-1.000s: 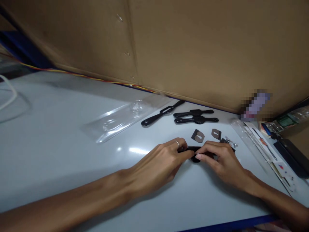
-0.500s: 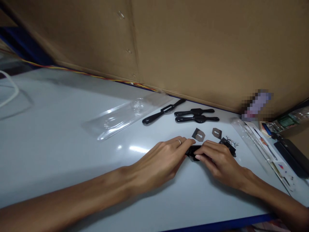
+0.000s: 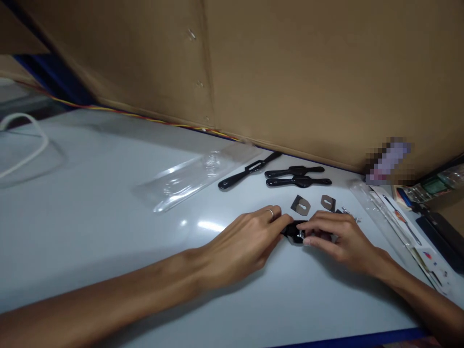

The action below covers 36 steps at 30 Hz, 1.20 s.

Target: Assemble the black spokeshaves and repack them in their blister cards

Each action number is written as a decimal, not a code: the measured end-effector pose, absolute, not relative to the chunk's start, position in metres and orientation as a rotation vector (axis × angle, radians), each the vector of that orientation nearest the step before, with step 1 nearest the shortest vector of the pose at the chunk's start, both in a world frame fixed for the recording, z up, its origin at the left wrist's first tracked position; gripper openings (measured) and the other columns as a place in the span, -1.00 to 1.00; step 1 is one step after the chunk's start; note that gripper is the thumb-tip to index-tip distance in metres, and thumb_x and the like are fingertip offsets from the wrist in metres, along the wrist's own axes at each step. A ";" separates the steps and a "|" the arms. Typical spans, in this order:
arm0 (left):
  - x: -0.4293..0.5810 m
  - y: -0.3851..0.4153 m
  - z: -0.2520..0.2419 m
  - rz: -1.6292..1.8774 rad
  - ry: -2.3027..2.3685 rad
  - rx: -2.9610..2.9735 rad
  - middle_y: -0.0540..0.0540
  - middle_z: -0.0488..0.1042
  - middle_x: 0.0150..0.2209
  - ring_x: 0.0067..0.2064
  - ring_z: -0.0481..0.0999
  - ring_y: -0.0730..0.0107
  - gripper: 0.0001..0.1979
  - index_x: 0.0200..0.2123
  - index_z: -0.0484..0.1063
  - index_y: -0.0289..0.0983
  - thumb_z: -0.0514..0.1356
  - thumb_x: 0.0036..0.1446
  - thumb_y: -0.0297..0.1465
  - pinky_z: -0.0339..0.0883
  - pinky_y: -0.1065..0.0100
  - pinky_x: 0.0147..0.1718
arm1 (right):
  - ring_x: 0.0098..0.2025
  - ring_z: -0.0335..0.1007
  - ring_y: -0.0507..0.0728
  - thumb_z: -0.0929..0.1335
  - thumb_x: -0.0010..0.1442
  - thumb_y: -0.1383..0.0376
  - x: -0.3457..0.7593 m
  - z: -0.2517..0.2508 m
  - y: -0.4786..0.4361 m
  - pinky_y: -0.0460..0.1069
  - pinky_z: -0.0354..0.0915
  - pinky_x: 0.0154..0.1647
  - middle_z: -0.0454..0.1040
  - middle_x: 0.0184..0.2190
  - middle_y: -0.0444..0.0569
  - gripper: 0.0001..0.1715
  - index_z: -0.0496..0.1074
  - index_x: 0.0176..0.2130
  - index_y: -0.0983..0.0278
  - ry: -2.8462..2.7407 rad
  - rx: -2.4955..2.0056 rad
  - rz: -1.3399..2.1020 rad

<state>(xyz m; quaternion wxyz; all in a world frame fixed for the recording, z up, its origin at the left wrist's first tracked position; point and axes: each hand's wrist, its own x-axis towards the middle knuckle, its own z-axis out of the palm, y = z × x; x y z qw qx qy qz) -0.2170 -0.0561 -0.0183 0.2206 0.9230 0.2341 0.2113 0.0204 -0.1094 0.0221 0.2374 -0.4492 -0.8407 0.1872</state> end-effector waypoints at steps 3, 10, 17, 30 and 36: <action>-0.217 -0.056 -0.019 0.591 0.651 2.551 -0.11 0.45 -0.19 -0.23 0.48 0.27 -0.64 0.08 0.37 -0.21 -0.01 0.30 -0.56 0.40 0.31 -0.29 | -0.37 0.41 0.05 0.38 0.38 0.23 0.017 0.016 -0.111 -0.05 0.31 -0.34 0.55 -0.35 -0.04 -0.82 0.55 -0.16 0.28 -2.318 -1.194 0.382; -0.217 -0.056 -0.020 0.617 0.630 2.571 -0.11 0.46 -0.20 -0.26 0.48 0.29 -0.72 -0.01 0.39 -0.22 0.00 0.32 -0.56 0.36 0.32 -0.34 | -0.50 0.26 0.02 0.33 0.40 0.24 0.003 -0.004 -0.110 -0.05 0.16 -0.44 0.40 -0.54 -0.12 -0.62 0.37 -0.47 0.26 -2.193 -1.251 0.140; -0.217 -0.054 -0.019 0.596 0.628 2.603 -0.10 0.48 -0.17 -0.24 0.50 0.25 -0.71 0.04 0.37 -0.22 0.01 0.33 -0.56 0.35 0.28 -0.33 | -0.60 0.07 -0.03 0.29 0.41 0.34 0.011 0.003 -0.108 -0.05 0.03 -0.54 0.16 -0.66 -0.22 -0.49 0.22 -0.58 0.24 -2.008 -1.200 0.030; -0.218 -0.054 -0.020 0.578 0.621 2.622 -0.11 0.47 -0.18 -0.25 0.50 0.25 -0.69 0.07 0.36 -0.23 -0.01 0.34 -0.55 0.36 0.29 -0.36 | -0.58 0.17 0.01 0.23 0.44 0.34 0.012 -0.002 -0.113 -0.03 0.12 -0.55 0.32 -0.64 -0.15 -0.56 0.41 -0.48 0.24 -2.150 -1.018 0.063; -0.219 -0.055 -0.020 0.611 0.614 2.608 -0.11 0.46 -0.20 -0.26 0.49 0.27 -0.69 0.07 0.38 -0.21 0.00 0.34 -0.52 0.37 0.32 -0.35 | -0.58 0.23 0.01 0.22 0.45 0.31 0.011 -0.003 -0.112 -0.04 0.15 -0.54 0.38 -0.61 -0.13 -0.55 0.44 -0.46 0.24 -2.186 -1.023 0.063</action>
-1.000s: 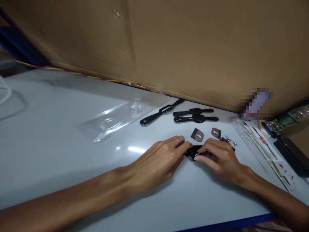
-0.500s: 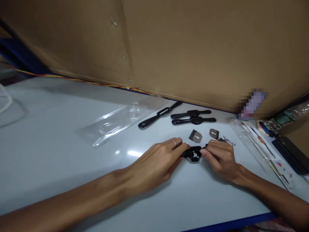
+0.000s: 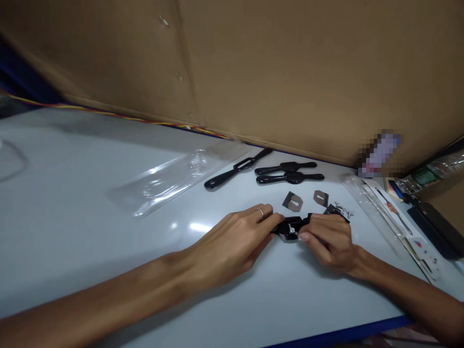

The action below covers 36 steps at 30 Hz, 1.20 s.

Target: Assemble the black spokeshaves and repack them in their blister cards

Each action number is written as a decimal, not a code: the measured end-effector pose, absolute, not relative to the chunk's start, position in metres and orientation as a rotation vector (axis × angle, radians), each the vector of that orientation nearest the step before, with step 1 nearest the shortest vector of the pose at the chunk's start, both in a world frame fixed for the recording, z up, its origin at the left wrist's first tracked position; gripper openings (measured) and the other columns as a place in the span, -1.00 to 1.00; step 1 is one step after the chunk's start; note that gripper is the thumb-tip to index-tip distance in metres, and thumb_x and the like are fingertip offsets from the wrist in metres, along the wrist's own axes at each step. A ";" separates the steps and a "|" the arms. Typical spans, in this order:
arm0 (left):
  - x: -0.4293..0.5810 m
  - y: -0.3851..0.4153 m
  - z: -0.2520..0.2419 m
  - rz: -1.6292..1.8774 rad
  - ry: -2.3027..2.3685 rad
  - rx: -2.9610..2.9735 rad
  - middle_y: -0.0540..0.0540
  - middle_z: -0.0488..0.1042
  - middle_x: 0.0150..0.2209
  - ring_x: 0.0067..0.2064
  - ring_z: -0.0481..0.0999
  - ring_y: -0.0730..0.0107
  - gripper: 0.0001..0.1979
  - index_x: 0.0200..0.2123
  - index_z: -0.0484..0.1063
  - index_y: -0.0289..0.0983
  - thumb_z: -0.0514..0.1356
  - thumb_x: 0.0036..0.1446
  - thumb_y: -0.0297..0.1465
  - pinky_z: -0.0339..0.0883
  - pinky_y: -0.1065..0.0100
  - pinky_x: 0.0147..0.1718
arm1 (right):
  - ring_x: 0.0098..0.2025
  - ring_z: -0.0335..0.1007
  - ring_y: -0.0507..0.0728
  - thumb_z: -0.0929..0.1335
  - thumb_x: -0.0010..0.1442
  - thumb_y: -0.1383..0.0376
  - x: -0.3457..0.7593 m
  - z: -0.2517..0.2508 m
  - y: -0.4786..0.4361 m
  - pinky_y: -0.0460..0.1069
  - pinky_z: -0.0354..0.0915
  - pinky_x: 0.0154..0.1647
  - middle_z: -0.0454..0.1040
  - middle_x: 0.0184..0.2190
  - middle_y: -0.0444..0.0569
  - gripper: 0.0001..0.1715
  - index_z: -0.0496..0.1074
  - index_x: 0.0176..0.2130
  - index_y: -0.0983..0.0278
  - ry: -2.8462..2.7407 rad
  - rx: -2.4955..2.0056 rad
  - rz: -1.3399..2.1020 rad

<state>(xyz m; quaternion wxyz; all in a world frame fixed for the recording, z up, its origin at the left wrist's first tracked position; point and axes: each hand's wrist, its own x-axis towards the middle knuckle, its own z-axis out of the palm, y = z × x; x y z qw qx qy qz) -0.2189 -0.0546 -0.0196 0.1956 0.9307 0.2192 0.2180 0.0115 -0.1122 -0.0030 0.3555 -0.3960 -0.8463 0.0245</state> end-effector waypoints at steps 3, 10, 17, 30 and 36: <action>-0.219 -0.055 -0.020 0.614 0.608 2.601 -0.10 0.45 -0.21 -0.27 0.49 0.30 -0.69 0.08 0.39 -0.20 0.01 0.35 -0.52 0.38 0.33 -0.34 | -0.61 0.17 -0.02 0.21 0.47 0.28 0.012 -0.004 -0.112 -0.05 0.11 -0.56 0.30 -0.66 -0.16 -0.47 0.38 -0.53 0.24 -2.053 -1.168 0.018; -0.219 -0.054 -0.019 0.612 0.606 2.592 -0.10 0.45 -0.21 -0.27 0.49 0.31 -0.72 0.02 0.41 -0.21 0.00 0.36 -0.51 0.37 0.34 -0.34 | -0.66 0.06 -0.04 0.22 0.47 0.29 0.013 -0.008 -0.109 -0.03 -0.03 -0.60 0.19 -0.72 -0.19 -0.36 0.29 -0.65 0.24 -2.136 -1.112 -0.001; -0.219 -0.054 -0.020 0.607 0.605 2.603 -0.10 0.44 -0.23 -0.29 0.49 0.31 -0.75 -0.06 0.42 -0.23 -0.01 0.34 -0.53 0.35 0.33 -0.38 | -0.66 0.10 -0.04 0.22 0.49 0.23 0.014 -0.013 -0.108 -0.03 0.00 -0.61 0.23 -0.72 -0.18 -0.34 0.33 -0.65 0.24 -2.130 -1.200 -0.023; -0.219 -0.054 -0.019 0.598 0.609 2.642 -0.12 0.47 -0.20 -0.26 0.49 0.27 -0.69 0.06 0.38 -0.23 -0.02 0.35 -0.53 0.34 0.31 -0.37 | -0.60 0.21 0.01 0.20 0.46 0.34 0.014 -0.002 -0.110 -0.02 0.13 -0.55 0.41 -0.62 -0.13 -0.57 0.45 -0.42 0.26 -2.242 -0.853 0.069; -0.218 -0.054 -0.018 0.591 0.603 2.636 -0.11 0.46 -0.21 -0.28 0.49 0.27 -0.68 0.07 0.37 -0.24 -0.02 0.34 -0.55 0.33 0.30 -0.38 | -0.61 0.24 0.01 0.17 0.47 0.32 0.015 -0.003 -0.113 -0.04 0.16 -0.55 0.40 -0.63 -0.13 -0.53 0.43 -0.43 0.26 -2.126 -0.928 0.072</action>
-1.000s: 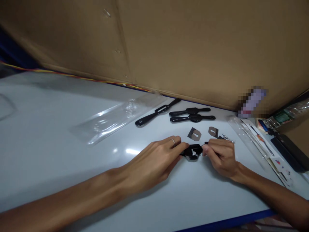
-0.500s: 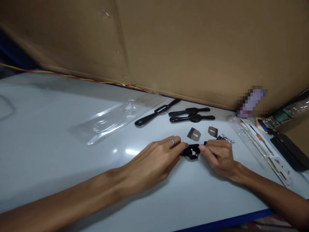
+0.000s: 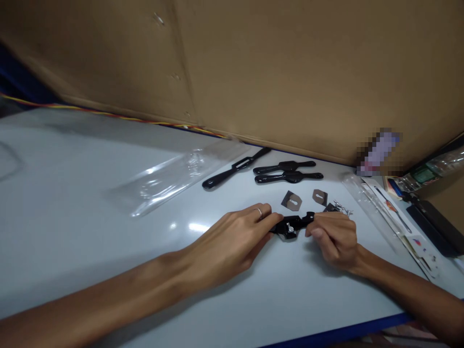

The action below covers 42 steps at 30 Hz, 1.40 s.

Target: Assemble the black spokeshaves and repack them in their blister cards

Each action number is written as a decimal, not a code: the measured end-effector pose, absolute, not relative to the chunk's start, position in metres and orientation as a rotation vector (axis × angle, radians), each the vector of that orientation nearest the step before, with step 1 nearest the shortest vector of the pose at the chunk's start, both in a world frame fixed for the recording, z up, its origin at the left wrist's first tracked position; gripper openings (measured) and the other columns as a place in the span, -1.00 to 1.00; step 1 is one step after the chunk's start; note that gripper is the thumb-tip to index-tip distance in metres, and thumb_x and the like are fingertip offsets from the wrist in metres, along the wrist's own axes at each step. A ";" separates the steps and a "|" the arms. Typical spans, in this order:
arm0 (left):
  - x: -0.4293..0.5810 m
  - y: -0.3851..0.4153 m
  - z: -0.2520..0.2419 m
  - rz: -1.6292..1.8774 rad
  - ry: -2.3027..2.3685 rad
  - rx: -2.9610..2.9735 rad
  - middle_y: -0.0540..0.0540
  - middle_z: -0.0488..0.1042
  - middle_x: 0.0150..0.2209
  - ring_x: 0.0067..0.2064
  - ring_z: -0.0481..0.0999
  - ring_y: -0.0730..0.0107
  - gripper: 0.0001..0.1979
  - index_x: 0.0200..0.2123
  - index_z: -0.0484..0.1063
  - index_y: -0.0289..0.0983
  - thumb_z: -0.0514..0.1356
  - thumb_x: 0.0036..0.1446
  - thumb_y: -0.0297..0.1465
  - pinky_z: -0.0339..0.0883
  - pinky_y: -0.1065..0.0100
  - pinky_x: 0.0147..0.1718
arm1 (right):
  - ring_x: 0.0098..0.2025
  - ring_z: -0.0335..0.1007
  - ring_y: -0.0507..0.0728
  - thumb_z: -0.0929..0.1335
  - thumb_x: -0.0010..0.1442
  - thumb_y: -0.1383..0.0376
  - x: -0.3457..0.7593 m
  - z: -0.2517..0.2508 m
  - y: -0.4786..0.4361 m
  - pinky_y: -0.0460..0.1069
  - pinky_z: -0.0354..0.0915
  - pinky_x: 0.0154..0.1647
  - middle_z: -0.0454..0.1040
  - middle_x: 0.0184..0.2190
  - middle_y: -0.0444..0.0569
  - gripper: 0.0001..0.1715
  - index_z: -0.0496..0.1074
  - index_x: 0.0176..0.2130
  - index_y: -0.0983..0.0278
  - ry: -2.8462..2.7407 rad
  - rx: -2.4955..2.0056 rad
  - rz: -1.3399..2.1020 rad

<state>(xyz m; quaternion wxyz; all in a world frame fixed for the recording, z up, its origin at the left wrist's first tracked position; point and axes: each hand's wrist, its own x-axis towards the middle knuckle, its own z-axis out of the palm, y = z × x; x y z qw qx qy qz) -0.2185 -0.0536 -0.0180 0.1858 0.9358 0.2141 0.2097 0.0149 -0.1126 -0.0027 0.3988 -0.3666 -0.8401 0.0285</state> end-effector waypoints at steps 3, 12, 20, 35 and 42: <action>-0.219 -0.054 -0.018 0.578 0.603 2.638 -0.10 0.46 -0.20 -0.27 0.49 0.26 -0.68 0.07 0.37 -0.24 -0.01 0.33 -0.55 0.33 0.29 -0.37 | -0.61 0.26 0.00 0.18 0.48 0.33 0.015 -0.004 -0.110 -0.06 0.16 -0.55 0.41 -0.62 -0.12 -0.52 0.43 -0.45 0.27 -2.126 -0.973 0.062; -0.219 -0.053 -0.020 0.582 0.610 2.634 -0.11 0.46 -0.19 -0.26 0.49 0.26 -0.72 0.01 0.38 -0.25 -0.02 0.34 -0.55 0.34 0.28 -0.36 | -0.54 0.39 0.00 0.21 0.46 0.31 0.015 -0.005 -0.109 -0.08 0.29 -0.52 0.56 -0.49 -0.09 -0.64 0.56 -0.18 0.32 -2.173 -0.850 0.083; -0.219 -0.055 -0.019 0.581 0.614 2.626 -0.10 0.46 -0.19 -0.25 0.50 0.27 -0.70 0.04 0.38 -0.25 -0.01 0.33 -0.55 0.35 0.29 -0.34 | -0.47 0.40 -0.01 0.19 0.50 0.28 0.015 -0.006 -0.106 -0.10 0.30 -0.44 0.56 -0.43 -0.06 -0.59 0.57 -0.15 0.36 -2.211 -0.982 0.142; -0.219 -0.054 -0.019 0.606 0.612 2.626 -0.09 0.45 -0.21 -0.28 0.49 0.30 -0.75 -0.04 0.39 -0.24 -0.01 0.34 -0.55 0.32 0.31 -0.37 | -0.56 0.25 -0.01 0.20 0.50 0.27 0.013 -0.007 -0.107 -0.07 0.15 -0.56 0.41 -0.58 -0.11 -0.52 0.57 -0.32 0.39 -2.250 -0.817 0.007; -0.219 -0.054 -0.020 0.582 0.608 2.631 -0.09 0.45 -0.21 -0.27 0.49 0.28 -0.72 0.01 0.39 -0.24 -0.01 0.34 -0.55 0.34 0.30 -0.35 | -0.56 0.30 -0.03 0.22 0.48 0.30 0.013 -0.007 -0.107 -0.09 0.19 -0.55 0.48 -0.52 -0.11 -0.59 0.58 -0.24 0.36 -2.203 -0.985 0.031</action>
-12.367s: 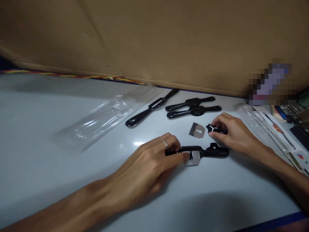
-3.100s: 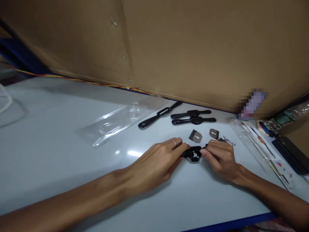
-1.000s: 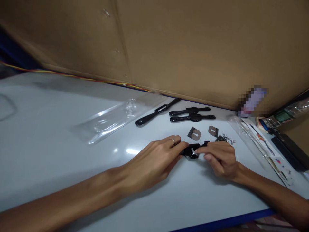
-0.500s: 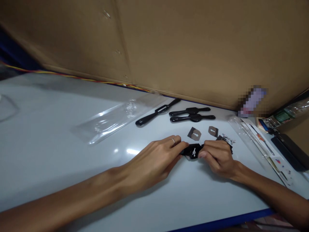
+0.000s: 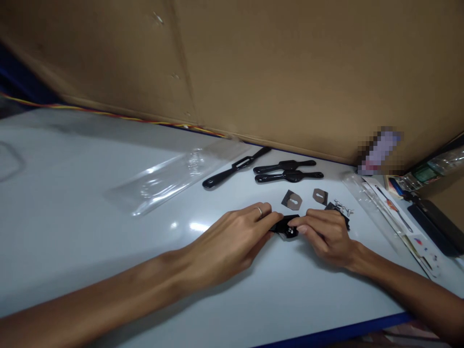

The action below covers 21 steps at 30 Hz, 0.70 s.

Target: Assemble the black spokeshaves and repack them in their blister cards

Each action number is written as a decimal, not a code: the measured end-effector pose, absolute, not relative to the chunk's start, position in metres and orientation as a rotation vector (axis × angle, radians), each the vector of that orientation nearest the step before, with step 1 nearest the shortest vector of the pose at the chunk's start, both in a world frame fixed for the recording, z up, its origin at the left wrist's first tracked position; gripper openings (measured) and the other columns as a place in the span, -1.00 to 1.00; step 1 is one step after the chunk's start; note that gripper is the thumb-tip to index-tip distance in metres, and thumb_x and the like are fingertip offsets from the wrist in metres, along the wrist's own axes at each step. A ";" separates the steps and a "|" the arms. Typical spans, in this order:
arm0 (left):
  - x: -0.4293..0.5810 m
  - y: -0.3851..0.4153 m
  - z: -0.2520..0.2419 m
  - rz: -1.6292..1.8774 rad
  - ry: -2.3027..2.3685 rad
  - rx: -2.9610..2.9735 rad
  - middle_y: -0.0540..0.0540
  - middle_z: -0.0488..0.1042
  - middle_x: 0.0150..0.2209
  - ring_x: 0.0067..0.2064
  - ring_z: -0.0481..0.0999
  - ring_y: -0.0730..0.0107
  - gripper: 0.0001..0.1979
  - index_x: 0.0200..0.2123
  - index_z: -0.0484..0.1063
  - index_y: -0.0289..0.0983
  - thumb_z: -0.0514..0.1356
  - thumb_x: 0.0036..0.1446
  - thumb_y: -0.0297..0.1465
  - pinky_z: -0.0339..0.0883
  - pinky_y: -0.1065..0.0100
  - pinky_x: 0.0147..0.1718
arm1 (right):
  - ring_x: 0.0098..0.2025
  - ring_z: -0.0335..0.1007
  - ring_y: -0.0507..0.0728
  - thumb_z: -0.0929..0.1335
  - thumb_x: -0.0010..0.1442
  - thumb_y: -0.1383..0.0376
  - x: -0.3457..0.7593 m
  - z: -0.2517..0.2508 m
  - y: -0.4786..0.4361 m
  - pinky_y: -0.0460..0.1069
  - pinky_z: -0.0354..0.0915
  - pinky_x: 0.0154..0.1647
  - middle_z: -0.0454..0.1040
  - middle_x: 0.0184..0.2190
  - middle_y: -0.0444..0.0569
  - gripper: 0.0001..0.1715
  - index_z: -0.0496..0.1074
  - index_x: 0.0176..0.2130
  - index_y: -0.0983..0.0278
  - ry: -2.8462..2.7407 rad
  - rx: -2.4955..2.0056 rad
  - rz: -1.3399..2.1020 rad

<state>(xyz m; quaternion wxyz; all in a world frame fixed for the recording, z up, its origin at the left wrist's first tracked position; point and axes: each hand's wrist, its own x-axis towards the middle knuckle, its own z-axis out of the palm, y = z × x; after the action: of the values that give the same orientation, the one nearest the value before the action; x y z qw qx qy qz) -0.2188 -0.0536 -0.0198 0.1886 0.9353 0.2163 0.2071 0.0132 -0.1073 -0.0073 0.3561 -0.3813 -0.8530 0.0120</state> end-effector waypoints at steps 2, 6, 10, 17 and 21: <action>-0.219 -0.054 -0.020 0.581 0.610 2.626 -0.10 0.45 -0.21 -0.27 0.50 0.28 -0.73 -0.01 0.40 -0.24 -0.02 0.34 -0.55 0.34 0.30 -0.35 | -0.54 0.31 -0.03 0.22 0.48 0.30 0.013 -0.008 -0.108 -0.09 0.20 -0.53 0.48 -0.52 -0.11 -0.59 0.56 -0.27 0.35 -2.189 -1.023 0.053; -0.220 -0.054 -0.021 0.589 0.613 2.636 -0.10 0.46 -0.20 -0.26 0.50 0.27 -0.71 0.03 0.39 -0.23 -0.02 0.34 -0.53 0.34 0.30 -0.35 | -0.57 0.22 -0.03 0.21 0.50 0.28 0.014 -0.008 -0.108 -0.08 0.14 -0.55 0.38 -0.58 -0.13 -0.51 0.50 -0.41 0.33 -2.203 -1.031 0.037; -0.219 -0.054 -0.019 0.580 0.615 2.637 -0.11 0.46 -0.19 -0.26 0.50 0.26 -0.69 0.05 0.38 -0.25 -0.03 0.34 -0.54 0.35 0.29 -0.36 | -0.58 0.20 -0.02 0.20 0.49 0.29 0.014 -0.008 -0.107 -0.06 0.12 -0.55 0.37 -0.60 -0.14 -0.49 0.45 -0.47 0.30 -2.270 -0.934 -0.009; -0.218 -0.054 -0.019 0.598 0.611 2.637 -0.11 0.45 -0.21 -0.28 0.49 0.25 -0.75 -0.01 0.40 -0.26 -0.01 0.34 -0.52 0.34 0.27 -0.37 | -0.57 0.25 0.00 0.22 0.49 0.26 0.014 -0.008 -0.107 -0.06 0.18 -0.54 0.41 -0.58 -0.15 -0.57 0.56 -0.29 0.33 -2.303 -0.819 -0.061; -0.218 -0.054 -0.019 0.596 0.615 2.632 -0.10 0.45 -0.21 -0.28 0.49 0.28 -0.71 0.02 0.39 -0.24 -0.01 0.34 -0.55 0.34 0.29 -0.37 | -0.57 0.28 -0.01 0.23 0.49 0.25 0.013 -0.008 -0.107 -0.08 0.18 -0.53 0.43 -0.57 -0.13 -0.58 0.58 -0.22 0.38 -2.285 -0.861 -0.074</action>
<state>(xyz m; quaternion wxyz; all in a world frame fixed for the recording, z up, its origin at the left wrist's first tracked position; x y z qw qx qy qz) -0.2178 -0.0542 -0.0193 0.1858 0.9344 0.2183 0.2114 0.0132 -0.1074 -0.0079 0.3423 -0.3311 -0.8789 -0.0286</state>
